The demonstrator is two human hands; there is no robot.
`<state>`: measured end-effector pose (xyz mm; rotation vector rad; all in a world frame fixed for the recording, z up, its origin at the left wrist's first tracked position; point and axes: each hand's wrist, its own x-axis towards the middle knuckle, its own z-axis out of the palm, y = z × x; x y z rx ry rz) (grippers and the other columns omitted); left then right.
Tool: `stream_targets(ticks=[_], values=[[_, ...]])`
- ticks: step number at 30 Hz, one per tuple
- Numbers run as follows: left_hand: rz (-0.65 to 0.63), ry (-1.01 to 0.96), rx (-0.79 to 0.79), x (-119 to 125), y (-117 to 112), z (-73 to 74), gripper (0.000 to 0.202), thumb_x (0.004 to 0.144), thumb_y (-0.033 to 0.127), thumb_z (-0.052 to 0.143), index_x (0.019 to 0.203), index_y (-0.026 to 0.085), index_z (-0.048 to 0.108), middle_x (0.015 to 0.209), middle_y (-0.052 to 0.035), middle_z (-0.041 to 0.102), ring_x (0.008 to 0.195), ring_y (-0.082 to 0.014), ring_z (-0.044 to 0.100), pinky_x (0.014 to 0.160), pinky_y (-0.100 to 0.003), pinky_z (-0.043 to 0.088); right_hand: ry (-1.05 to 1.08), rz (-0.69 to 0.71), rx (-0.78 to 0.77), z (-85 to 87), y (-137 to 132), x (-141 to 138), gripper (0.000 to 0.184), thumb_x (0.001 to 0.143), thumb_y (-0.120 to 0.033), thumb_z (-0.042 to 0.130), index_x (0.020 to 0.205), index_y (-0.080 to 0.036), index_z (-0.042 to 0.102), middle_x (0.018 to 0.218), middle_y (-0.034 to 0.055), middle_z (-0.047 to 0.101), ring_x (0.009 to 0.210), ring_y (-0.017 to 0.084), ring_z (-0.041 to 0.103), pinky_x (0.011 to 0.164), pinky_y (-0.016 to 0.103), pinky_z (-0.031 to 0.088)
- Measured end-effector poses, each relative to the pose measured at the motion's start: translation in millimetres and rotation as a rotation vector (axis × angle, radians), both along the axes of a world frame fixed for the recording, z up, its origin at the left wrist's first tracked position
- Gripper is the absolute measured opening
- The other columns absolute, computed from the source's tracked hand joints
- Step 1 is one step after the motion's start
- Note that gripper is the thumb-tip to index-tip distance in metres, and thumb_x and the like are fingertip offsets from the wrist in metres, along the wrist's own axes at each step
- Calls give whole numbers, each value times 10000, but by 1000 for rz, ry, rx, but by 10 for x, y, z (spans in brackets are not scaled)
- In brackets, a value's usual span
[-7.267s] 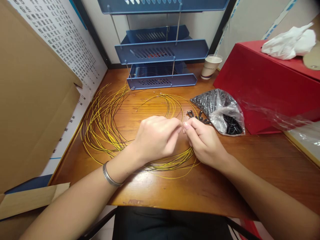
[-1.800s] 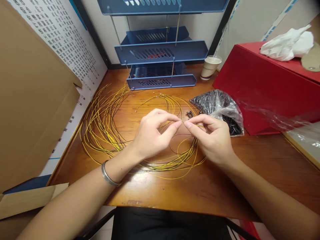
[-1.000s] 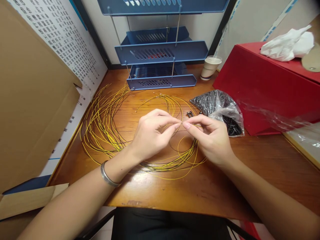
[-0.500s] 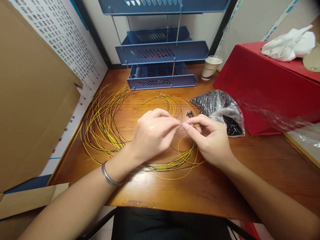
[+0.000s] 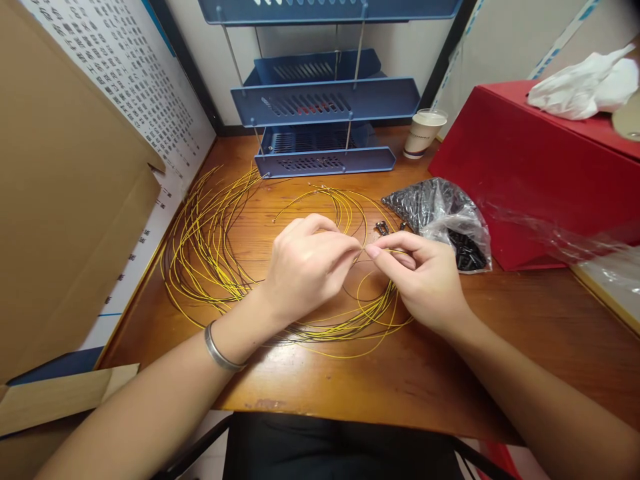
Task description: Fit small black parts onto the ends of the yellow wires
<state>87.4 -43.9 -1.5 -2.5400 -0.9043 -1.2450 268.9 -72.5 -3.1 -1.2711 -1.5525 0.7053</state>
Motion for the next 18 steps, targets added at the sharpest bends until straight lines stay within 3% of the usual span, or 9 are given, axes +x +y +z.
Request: stream_targets(ticks=[6,18], values=[[-11,17,-26,4,-6,-3,80,893,196,642,873,164,713,827,-38,769,814,-196,625,724,-323,510,58,17,-77,8,22,-10,171,792,-298,667,738,-138,694,499,-70,275,474,58,245,469,236,184],[-27,55,3,-7,-9,-13,77,873,153,639,870,159,716,782,-24,753,823,-207,623,700,-326,467,131,45,-118,-26,42,-3,194,784,-319,682,735,-132,681,521,-56,327,497,65,270,467,233,193]])
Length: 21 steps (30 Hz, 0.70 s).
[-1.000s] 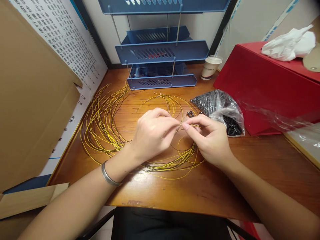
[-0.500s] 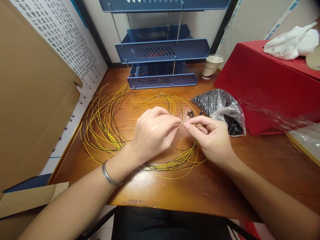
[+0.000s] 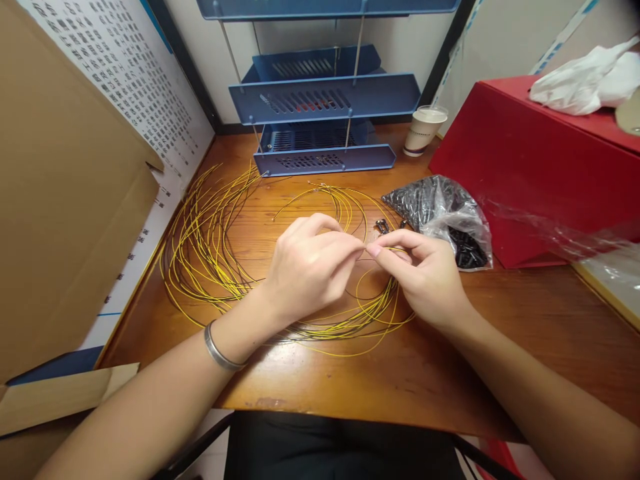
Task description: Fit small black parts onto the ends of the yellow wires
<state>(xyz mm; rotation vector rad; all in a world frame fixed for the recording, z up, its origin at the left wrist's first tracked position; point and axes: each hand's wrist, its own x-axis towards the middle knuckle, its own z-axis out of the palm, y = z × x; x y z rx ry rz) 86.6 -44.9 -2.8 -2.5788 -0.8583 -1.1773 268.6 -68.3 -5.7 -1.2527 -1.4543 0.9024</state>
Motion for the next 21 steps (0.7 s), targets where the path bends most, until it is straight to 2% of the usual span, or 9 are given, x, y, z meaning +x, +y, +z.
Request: stream_targets(ticks=[6,12,17,21], values=[[11,-13,10,5,-1,4,87,875,155,628,856,166,713,775,-25,751,818,-202,626,702,-327,471,-9,0,-4,27,-5,-5,172,780,-305,676,729,-142,677,514,-50,347,498,70,291,469,230,210],[18,-28,5,5,4,3,85,887,180,638,844,169,710,785,-27,756,819,-201,622,718,-322,489,-49,-29,25,17,-14,4,174,788,-308,676,726,-146,677,502,-61,303,480,65,255,469,237,183],[64,29,-12,3,4,-8,125,905,263,641,923,164,716,858,-52,768,858,-220,617,726,-336,479,-95,-39,81,6,-10,0,152,796,-285,680,729,-149,684,507,-59,329,484,66,281,474,241,199],[62,70,15,0,10,-21,110,909,240,633,893,180,723,833,-23,768,851,-217,619,715,-342,444,-132,-49,132,-4,-15,2,122,802,-255,679,735,-155,700,517,-57,356,489,67,305,479,241,230]])
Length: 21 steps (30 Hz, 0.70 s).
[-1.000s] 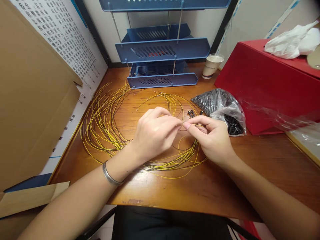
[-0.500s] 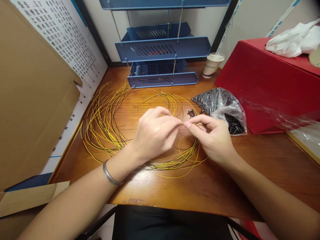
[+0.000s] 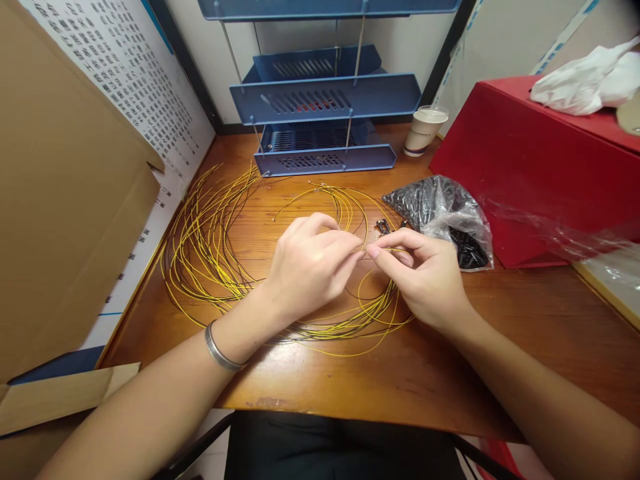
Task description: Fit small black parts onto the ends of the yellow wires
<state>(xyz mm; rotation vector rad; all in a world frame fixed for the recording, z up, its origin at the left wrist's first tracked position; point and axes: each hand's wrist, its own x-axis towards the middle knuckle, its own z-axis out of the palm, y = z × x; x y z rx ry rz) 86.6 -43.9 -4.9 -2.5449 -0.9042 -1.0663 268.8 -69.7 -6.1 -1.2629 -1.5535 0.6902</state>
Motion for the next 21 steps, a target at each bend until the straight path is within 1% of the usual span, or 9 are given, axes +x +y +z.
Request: stream_targets(ticks=[3,7,13,17,21], values=[[-3,22,14,-9,8,-5,99,896,206,641,848,193,726,793,2,763,841,-204,632,728,-343,430,-44,-10,29,-13,-3,8,113,807,-247,679,739,-162,710,530,-51,383,500,72,318,488,244,246],[3,15,-21,-22,11,-11,110,882,206,659,799,211,732,763,11,762,835,-192,652,743,-329,433,-112,-8,54,-36,-7,14,114,822,-250,671,759,-173,726,542,-46,411,507,76,316,501,250,257],[-3,1,-123,-23,-6,8,161,884,231,664,735,193,712,786,-6,753,798,-177,649,708,-308,444,-113,-3,49,-55,-14,13,113,823,-250,670,766,-169,724,542,-49,403,506,74,318,499,249,255],[17,-5,-150,-12,-13,30,184,875,211,652,698,168,678,744,-18,717,775,-179,630,716,-315,465,-103,-1,48,-49,-18,12,116,824,-245,671,760,-161,718,539,-54,388,503,71,318,496,246,255],[25,-8,-177,-4,-11,40,167,856,184,646,691,158,641,749,-33,696,768,-182,603,725,-311,483,-100,12,33,-45,-20,7,122,823,-248,673,757,-156,717,538,-56,383,500,68,314,491,243,252]])
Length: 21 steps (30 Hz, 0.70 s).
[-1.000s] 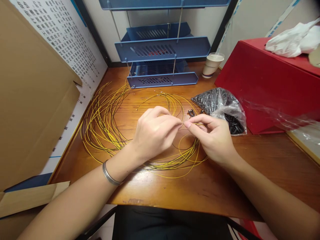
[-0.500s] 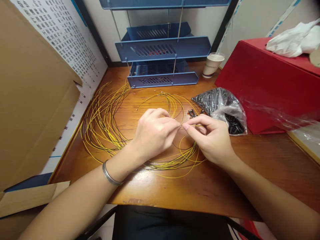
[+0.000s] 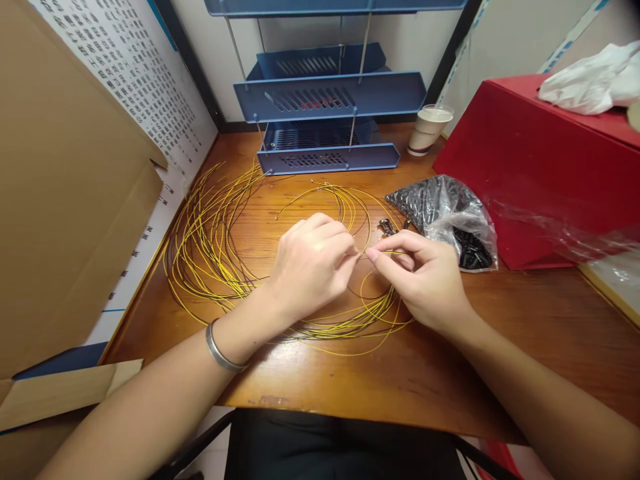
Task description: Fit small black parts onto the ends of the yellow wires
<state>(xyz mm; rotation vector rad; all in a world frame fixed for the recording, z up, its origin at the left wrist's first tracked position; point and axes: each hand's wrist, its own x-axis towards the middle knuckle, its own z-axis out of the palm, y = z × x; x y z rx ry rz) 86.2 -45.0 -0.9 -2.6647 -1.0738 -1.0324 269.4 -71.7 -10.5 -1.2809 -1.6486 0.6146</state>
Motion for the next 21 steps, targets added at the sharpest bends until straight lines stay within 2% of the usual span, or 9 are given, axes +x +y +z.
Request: stream_targets(ticks=[12,16,18,21], values=[[65,39,-11,16,-49,32,134,869,200,626,743,162,603,778,-34,669,793,-192,585,715,-303,460,-1,-1,18,1,2,-13,117,823,-228,672,747,-147,709,543,-57,386,502,63,317,487,237,253],[139,114,-106,24,-64,45,171,900,321,635,848,158,649,880,-49,697,871,-219,589,742,-331,465,15,-1,20,3,5,-5,106,824,-212,671,752,-143,706,535,-64,370,494,59,310,476,233,242],[139,149,-137,28,-60,39,235,924,377,605,937,154,681,967,-59,715,938,-239,591,778,-350,470,19,-1,12,8,6,1,101,825,-207,672,759,-140,707,527,-68,359,486,56,301,471,233,239],[105,212,-163,31,-53,29,284,965,366,534,1056,157,703,1093,-61,718,1027,-255,578,825,-374,462,4,10,20,14,0,9,87,821,-193,673,764,-139,712,524,-70,357,485,56,307,476,231,252]])
